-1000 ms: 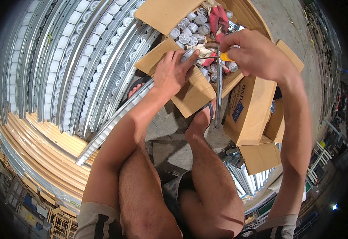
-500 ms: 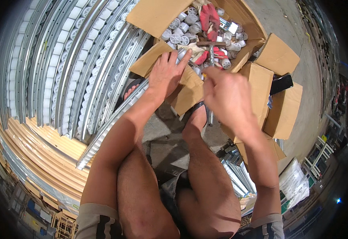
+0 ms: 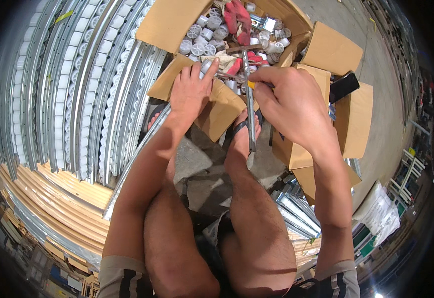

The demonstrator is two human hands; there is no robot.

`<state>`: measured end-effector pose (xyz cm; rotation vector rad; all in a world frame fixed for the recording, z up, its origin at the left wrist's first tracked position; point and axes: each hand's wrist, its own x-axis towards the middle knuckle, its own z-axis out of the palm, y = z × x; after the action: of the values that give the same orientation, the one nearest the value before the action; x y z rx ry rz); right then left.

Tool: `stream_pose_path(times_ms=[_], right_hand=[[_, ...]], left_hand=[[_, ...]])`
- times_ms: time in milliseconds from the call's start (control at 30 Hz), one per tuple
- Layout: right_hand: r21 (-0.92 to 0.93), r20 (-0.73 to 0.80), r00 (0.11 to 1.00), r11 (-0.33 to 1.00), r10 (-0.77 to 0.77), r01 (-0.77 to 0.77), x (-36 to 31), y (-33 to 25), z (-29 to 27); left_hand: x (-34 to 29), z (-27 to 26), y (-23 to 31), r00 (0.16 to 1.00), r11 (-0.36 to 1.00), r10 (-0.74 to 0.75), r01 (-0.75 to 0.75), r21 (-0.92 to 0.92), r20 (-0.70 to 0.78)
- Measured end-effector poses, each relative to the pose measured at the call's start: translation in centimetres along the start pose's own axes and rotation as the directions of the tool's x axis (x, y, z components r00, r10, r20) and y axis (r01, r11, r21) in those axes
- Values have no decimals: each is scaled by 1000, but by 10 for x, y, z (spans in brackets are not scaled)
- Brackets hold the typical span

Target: The person assembles metal roller tracks by manually inserting white plastic rollers into metal channels and using a hammer and a metal rod to secure end brackets.

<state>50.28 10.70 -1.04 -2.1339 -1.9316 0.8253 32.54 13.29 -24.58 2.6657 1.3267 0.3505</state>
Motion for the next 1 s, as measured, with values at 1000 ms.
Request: stream_pose_path(times_ms=[1000], right_hand=[[-127, -213, 972, 989, -100, 74, -48, -26, 120]], left_hand=[[2, 9, 0, 997, 995, 0, -8, 101, 71]])
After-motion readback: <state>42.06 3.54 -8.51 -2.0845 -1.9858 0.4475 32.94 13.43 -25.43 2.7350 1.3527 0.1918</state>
